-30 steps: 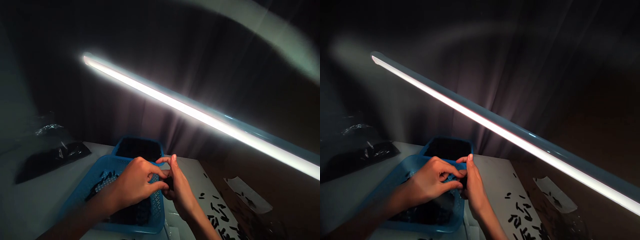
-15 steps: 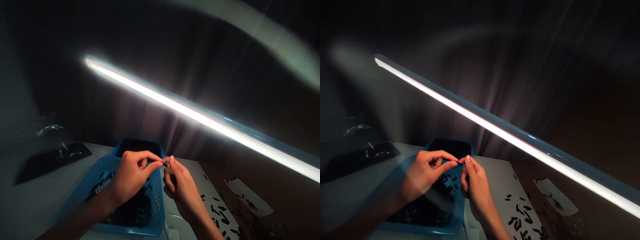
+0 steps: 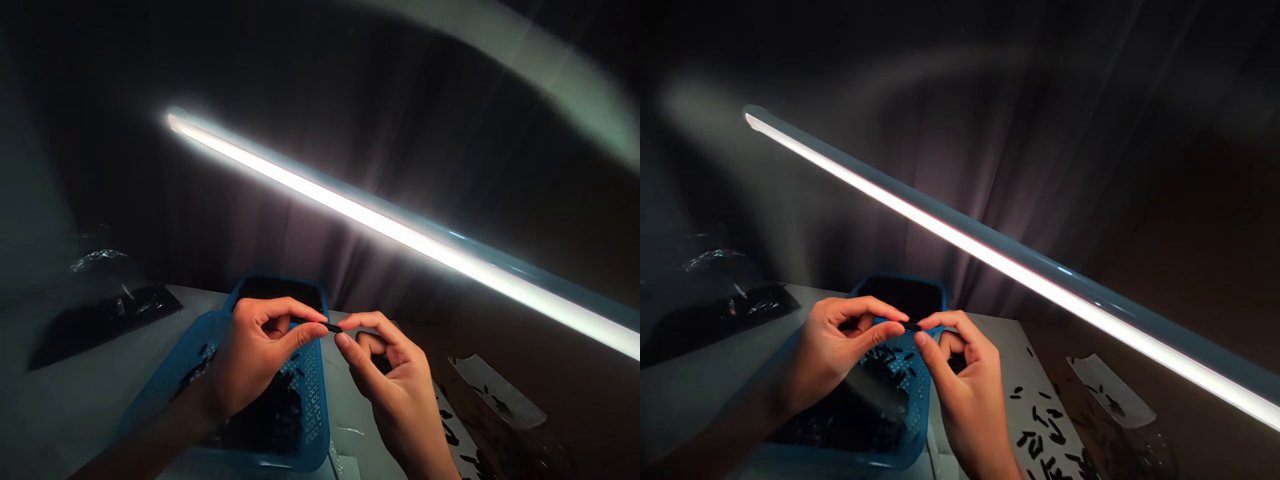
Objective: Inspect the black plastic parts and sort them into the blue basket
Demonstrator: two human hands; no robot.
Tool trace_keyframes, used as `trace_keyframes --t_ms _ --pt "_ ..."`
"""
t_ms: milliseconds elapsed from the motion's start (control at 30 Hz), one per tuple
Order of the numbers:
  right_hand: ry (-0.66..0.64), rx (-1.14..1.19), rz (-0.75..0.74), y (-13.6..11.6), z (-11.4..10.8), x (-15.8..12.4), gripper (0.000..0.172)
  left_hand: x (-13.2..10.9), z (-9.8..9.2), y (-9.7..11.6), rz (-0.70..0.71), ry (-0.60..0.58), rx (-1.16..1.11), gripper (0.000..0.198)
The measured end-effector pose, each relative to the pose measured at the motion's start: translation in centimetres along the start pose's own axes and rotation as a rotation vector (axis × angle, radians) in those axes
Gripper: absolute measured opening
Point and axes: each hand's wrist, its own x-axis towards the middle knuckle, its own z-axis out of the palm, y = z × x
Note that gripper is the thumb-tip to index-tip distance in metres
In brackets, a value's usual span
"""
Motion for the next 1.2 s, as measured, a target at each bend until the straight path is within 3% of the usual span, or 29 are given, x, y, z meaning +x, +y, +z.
trace_keyframes --t_ms 233,400,600,800,1200 --pt "0.049 -0.079 -0.114 -0.21 -0.06 0.05 0.013 0.09 -0.25 0.06 0.088 0.029 0.051 0.015" --pt "0.073 -0.095 -0.117 -0.53 -0.29 -0.02 0.014 -0.01 -0.47 0.28 0.197 0.100 0.146 0.019" --pt "0.057 -0.067 -0.095 -0.48 -0.17 -0.01 0.018 -0.10 -0.21 0.47 0.272 0.103 0.132 0.009" --pt "0.028 0.006 -0.004 -0.35 -0.21 -0.18 0.022 -0.05 -0.16 0.58 0.278 0.093 0.134 0.010" --pt "0.035 0.056 0.001 -0.37 -0.40 -0.20 0.019 -0.15 -0.12 0.60 0.299 0.110 0.180 0.008"
